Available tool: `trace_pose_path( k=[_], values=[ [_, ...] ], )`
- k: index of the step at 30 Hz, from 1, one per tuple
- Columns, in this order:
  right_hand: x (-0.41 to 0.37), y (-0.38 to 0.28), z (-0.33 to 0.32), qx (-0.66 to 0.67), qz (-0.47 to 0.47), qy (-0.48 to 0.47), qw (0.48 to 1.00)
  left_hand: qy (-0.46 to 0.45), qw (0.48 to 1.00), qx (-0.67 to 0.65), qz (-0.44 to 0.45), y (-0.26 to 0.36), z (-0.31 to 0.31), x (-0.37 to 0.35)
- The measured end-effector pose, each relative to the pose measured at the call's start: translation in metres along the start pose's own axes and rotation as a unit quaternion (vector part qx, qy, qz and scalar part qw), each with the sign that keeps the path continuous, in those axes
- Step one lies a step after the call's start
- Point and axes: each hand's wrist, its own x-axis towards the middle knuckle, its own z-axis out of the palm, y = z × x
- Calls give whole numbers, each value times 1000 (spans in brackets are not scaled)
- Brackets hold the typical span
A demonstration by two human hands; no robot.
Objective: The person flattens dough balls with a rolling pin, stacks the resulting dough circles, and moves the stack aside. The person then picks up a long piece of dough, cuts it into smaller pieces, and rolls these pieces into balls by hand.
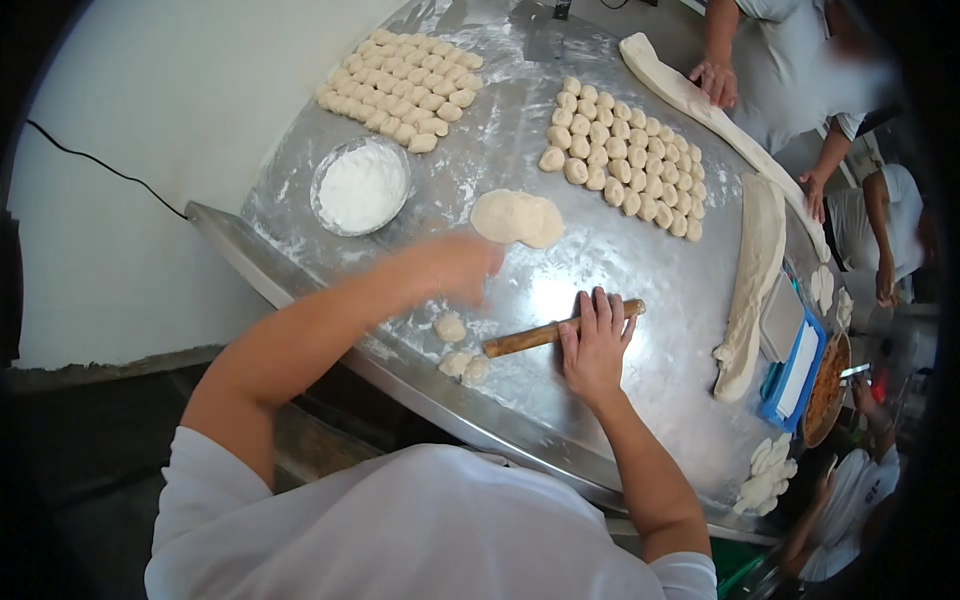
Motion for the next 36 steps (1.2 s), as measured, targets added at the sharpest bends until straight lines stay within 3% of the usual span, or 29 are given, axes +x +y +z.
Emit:
trace_pose_path(
  k=[2, 5, 8, 11, 14, 20, 23, 26, 29, 32, 35, 36],
  values=[
    [-2, 4, -3, 0, -2, -3, 1000, -24, 997, 70, 28, -1, 58, -17],
    [-3, 10, -5, -5, -4, 1, 1000, -18, 996, 46, 79, -7, 81, 1],
    [-4, 16, -4, -12, -5, 4, 1000, 110, 975, -109, 162, -3, 68, 28],
    [-7, 17, -6, -13, -5, 0, 1000, 115, 967, -208, 95, 20, 54, 46],
    [-14, 18, -10, -10, -9, -4, 1000, 146, 985, -87, 22, 41, 57, 64],
    [-19, 23, -11, -4, -17, -12, 1000, 206, 953, 81, 205, 42, 83, 95],
    [-22, 22, -12, 1, -26, 0, 1000, 198, 960, 105, 166, 48, 80, 100],
    [-21, 24, -14, 2, -29, -7, 1000, 200, 972, -36, 121, 46, 70, 89],
    [-31, 26, -19, 10, -33, -9, 999, 262, 954, -13, 146, 18, 77, 59],
    [-35, 31, -21, -1, -28, -14, 1000, 177, 973, 32, 148, 3, 81, 47],
    [-32, 30, -19, -18, -38, -7, 999, 149, 972, -175, 52, 36, 76, 52],
    [-28, 29, -16, -29, -35, 1, 999, 161, 970, -174, 51, 44, 77, 55]
  ],
)
